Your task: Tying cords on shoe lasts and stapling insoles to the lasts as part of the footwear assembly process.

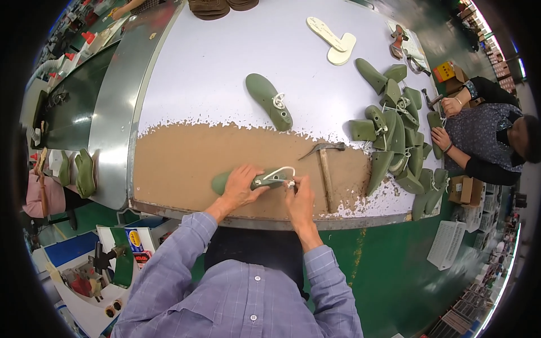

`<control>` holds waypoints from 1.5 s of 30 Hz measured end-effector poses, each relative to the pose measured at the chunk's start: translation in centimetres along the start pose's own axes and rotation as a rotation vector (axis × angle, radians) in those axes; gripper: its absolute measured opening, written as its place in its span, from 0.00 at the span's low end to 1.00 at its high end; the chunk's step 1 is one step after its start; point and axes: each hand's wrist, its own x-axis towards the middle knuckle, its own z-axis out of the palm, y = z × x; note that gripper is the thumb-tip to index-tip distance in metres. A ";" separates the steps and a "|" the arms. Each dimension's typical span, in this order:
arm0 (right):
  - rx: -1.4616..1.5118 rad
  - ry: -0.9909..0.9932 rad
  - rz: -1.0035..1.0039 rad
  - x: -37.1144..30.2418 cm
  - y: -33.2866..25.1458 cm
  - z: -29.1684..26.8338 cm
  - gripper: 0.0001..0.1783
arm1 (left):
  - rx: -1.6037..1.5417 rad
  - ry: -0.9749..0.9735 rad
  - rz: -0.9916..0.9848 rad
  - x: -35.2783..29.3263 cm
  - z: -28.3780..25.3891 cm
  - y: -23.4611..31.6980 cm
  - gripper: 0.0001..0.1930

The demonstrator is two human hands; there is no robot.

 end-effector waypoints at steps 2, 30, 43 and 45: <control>-0.078 0.003 -0.030 -0.5 -0.1 -0.1 0.08 | -0.014 0.014 -0.016 0.0 0.6 -0.2 0.22; 0.038 -0.014 0.206 0.0 -1.4 -2.3 0.13 | -0.005 0.021 -0.065 0.2 0.4 0.1 0.22; 0.213 0.041 0.017 -1.4 0.0 3.7 0.08 | -0.018 0.009 -0.049 0.1 0.4 -0.1 0.20; 0.054 0.038 -0.144 -1.4 -0.5 3.8 0.08 | -0.022 0.035 -0.032 0.1 0.4 -0.3 0.21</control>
